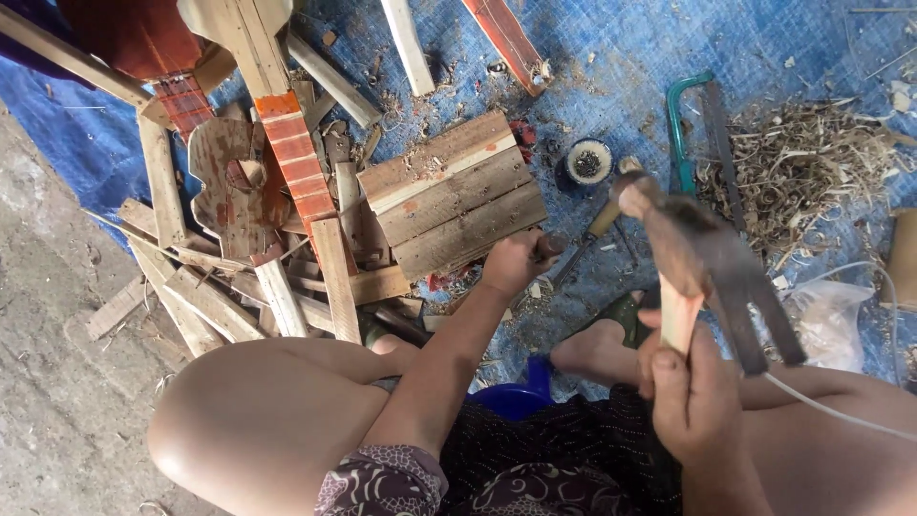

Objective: The person is using a hammer and a small metal tool to work on wooden components, likely for instrument repair or construction.

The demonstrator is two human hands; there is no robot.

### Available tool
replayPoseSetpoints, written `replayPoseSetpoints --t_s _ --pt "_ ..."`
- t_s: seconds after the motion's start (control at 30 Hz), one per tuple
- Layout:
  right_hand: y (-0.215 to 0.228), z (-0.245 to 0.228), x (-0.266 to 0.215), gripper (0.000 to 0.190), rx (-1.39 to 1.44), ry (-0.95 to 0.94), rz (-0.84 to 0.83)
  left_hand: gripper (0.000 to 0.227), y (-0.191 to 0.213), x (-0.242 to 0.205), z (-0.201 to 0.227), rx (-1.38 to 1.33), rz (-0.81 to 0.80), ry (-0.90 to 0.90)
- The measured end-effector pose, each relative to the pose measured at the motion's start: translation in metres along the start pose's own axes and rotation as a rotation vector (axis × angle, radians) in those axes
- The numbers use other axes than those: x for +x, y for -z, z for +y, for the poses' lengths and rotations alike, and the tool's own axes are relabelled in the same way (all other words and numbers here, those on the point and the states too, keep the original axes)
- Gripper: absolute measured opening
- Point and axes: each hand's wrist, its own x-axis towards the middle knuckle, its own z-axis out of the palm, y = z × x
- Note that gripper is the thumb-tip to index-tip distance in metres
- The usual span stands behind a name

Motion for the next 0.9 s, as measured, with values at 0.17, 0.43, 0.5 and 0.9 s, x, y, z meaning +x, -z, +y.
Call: replayPoseSetpoints --t_s 0.17,0.43,0.5,0.9 --pt "-0.036 0.061 -0.004 0.051 -0.244 -0.707 -0.227 0.013 -0.009 0.0 -0.01 0.003 0.062 -0.077" --pt "-0.001 0.016 0.006 0.034 -0.046 -0.322 -0.06 0.028 0.003 0.005 -0.004 -0.078 -0.016 0.056" --pt "0.011 -0.02 0.005 0.033 -0.008 -0.21 -0.012 0.015 0.0 0.001 -0.008 -0.05 -0.019 0.049" --pt "-0.039 0.064 0.008 0.039 -0.157 -0.486 -0.361 0.026 -0.011 0.001 -0.014 -0.113 0.017 -0.039"
